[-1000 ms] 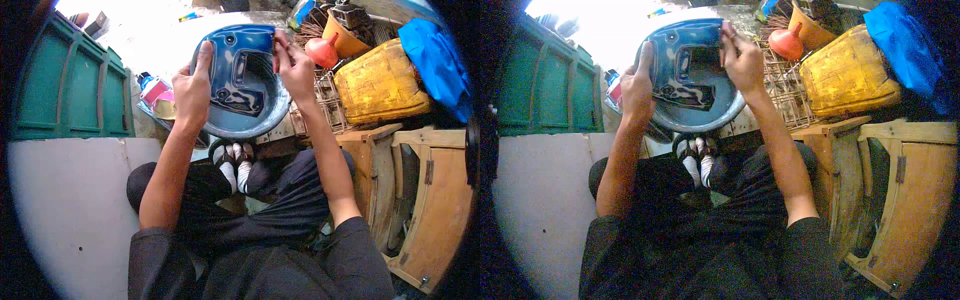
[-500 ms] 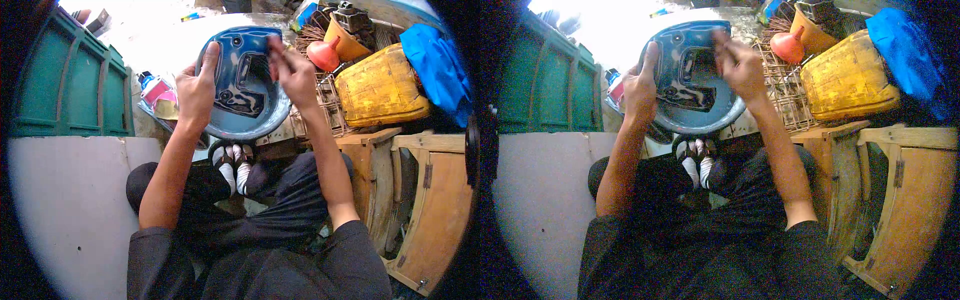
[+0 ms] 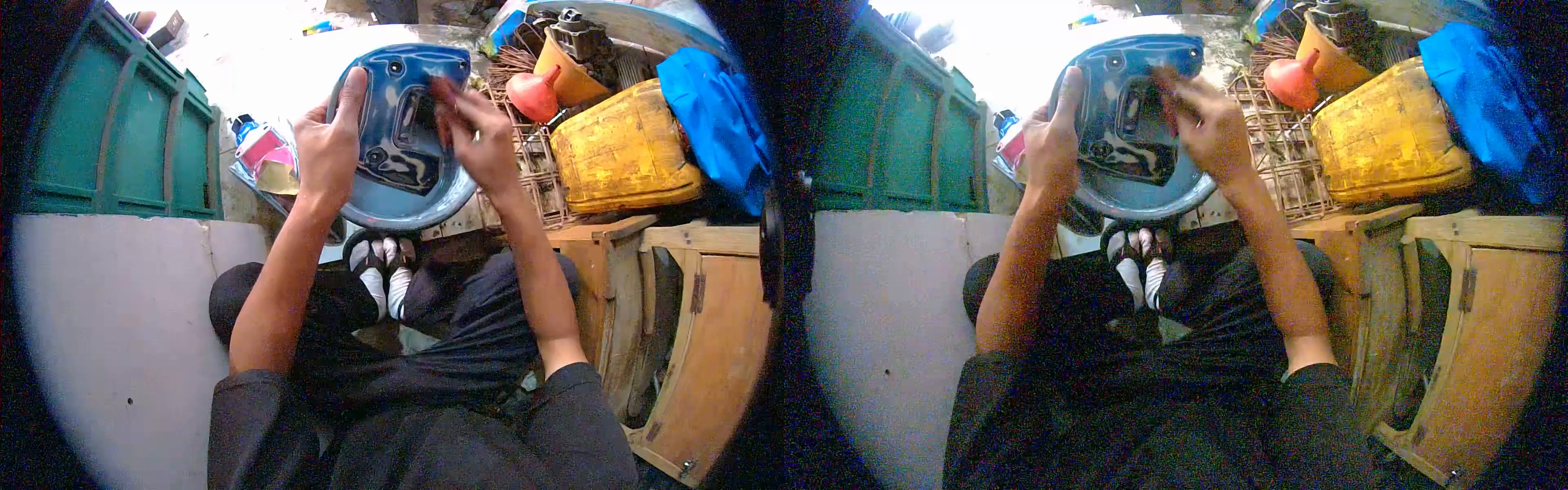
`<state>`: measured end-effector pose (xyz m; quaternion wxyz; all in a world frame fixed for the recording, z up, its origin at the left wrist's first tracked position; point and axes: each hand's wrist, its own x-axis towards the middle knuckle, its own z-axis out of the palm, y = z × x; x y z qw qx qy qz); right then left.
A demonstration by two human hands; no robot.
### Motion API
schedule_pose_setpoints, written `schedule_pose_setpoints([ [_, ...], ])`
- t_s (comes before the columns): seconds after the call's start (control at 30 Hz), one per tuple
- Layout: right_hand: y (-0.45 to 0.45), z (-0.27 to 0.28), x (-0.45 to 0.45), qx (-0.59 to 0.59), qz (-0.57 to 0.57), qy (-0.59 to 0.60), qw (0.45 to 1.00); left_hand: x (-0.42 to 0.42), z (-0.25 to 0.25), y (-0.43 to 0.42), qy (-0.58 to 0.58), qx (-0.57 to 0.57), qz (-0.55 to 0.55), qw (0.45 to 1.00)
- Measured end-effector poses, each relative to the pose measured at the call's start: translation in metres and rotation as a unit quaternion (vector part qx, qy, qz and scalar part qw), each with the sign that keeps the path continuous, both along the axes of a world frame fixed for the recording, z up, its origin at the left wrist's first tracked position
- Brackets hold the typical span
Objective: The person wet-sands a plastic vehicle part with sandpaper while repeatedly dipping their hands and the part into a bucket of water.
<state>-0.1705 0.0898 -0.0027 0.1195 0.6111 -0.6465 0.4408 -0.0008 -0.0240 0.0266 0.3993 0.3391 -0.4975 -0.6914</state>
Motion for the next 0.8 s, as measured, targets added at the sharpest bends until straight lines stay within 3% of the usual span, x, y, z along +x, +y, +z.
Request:
schedule_pose_setpoints([
  [0.07, 0.001, 0.011, -0.009, 0.143, -0.158, -0.162, 0.963, 0.001, 0.0, 0.005, -0.016, 0.007, -0.001, 1.0],
  [0.1, 0.0, 0.019, -0.008, 0.146, -0.158, -0.238, 0.947, 0.0, 0.0, 0.005, -0.029, -0.009, 0.003, 1.0],
  [0.13, 0.001, 0.016, -0.007, 0.145, -0.157, -0.235, 0.948, -0.001, 0.001, 0.005, -0.043, -0.025, 0.009, 0.999],
  [0.2, 0.001, 0.004, 0.001, 0.017, 0.0, -0.042, 0.999, -0.003, 0.0, 0.003, -0.021, -0.019, 0.012, 1.0],
  [0.23, 0.001, 0.001, 0.004, -0.005, 0.012, 0.023, 1.0, -0.003, -0.001, 0.002, -0.003, -0.01, 0.013, 1.0],
  [0.27, 0.0, 0.0, 0.003, -0.004, 0.012, 0.02, 1.0, -0.002, -0.003, 0.001, -0.006, -0.009, 0.013, 1.0],
  [0.33, -0.002, 0.001, -0.01, 0.085, -0.127, -0.153, 0.976, 0.001, -0.004, 0.002, -0.034, -0.026, -0.013, 0.999],
  [0.37, -0.001, -0.007, -0.027, 0.113, -0.133, -0.185, 0.967, -0.001, -0.005, 0.003, -0.032, -0.026, -0.013, 0.999],
  [0.4, 0.001, -0.003, -0.02, 0.113, -0.133, -0.183, 0.968, -0.002, -0.005, 0.004, -0.024, -0.034, -0.004, 0.999],
  [0.47, 0.002, 0.007, 0.002, 0.062, -0.022, -0.137, 0.988, -0.003, -0.002, 0.004, -0.015, -0.045, 0.005, 0.999],
  [0.5, 0.0, 0.0, 0.004, 0.0, 0.021, -0.021, 1.0, -0.002, 0.001, 0.004, -0.019, -0.026, -0.002, 0.999],
  [0.53, -0.001, -0.004, 0.0, 0.001, 0.021, -0.023, 1.0, -0.001, 0.001, 0.004, -0.025, -0.005, -0.01, 1.0],
  [0.63, -0.001, 0.001, -0.011, 0.098, -0.144, -0.224, 0.959, -0.001, -0.003, 0.005, -0.023, -0.047, -0.016, 0.999],
  [0.8, -0.001, 0.0, -0.005, 0.02, -0.044, -0.041, 0.998, -0.002, 0.001, 0.003, -0.025, -0.014, -0.016, 0.999],
])
